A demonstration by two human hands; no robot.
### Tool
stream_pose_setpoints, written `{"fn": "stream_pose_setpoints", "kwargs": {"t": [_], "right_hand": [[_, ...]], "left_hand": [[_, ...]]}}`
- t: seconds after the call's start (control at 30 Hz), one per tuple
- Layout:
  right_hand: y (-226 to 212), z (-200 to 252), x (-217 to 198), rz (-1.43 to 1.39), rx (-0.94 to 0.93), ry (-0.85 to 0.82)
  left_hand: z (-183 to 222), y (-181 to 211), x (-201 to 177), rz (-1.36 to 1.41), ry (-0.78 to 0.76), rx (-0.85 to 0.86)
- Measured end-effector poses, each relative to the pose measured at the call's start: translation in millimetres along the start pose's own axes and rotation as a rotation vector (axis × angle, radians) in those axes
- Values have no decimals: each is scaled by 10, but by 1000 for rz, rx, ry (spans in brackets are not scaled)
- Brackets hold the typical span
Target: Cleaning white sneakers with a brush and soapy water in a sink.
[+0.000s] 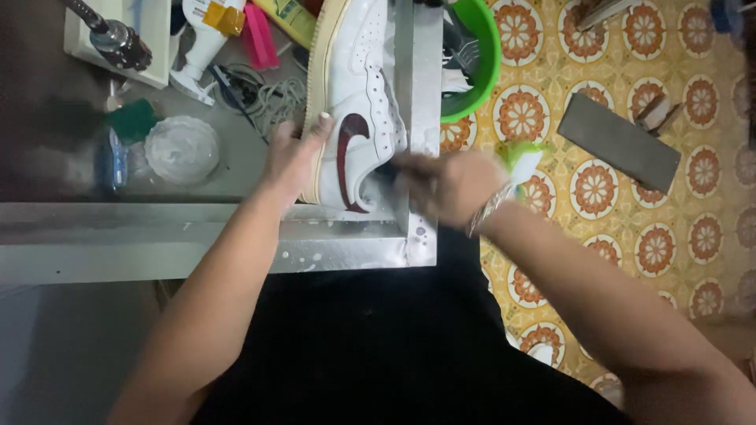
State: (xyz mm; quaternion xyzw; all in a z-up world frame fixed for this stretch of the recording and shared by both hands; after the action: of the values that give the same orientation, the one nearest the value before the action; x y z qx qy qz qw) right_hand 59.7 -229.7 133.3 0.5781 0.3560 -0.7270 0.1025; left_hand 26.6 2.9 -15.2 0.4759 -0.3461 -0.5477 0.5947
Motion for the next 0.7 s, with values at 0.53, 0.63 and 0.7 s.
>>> {"fn": "stream_pose_setpoints", "kwargs": {"t": [0.53,0.63,0.7], "right_hand": [[-48,-93,645,-1817,1148,-209],[-106,-70,746,-1674,1002,-24],[-9,106,926,-894,602,79]], "left_hand": [[65,81,27,52,-46,143],[1,-28,10,165,11,26],[52,112,-59,245,127,-163]]}}
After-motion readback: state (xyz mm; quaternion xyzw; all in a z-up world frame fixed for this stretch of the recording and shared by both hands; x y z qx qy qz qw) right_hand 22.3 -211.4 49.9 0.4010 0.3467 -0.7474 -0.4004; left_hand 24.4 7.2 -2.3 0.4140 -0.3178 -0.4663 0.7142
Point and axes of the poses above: each hand's wrist, its own z-axis away from the middle knuckle, its own x-axis out of the palm, y = z × x, the point moved 3 cm from there along -z, towards the middle knuckle, and after that the axes turned 12 degrees about -z, right-handed, at the moved point
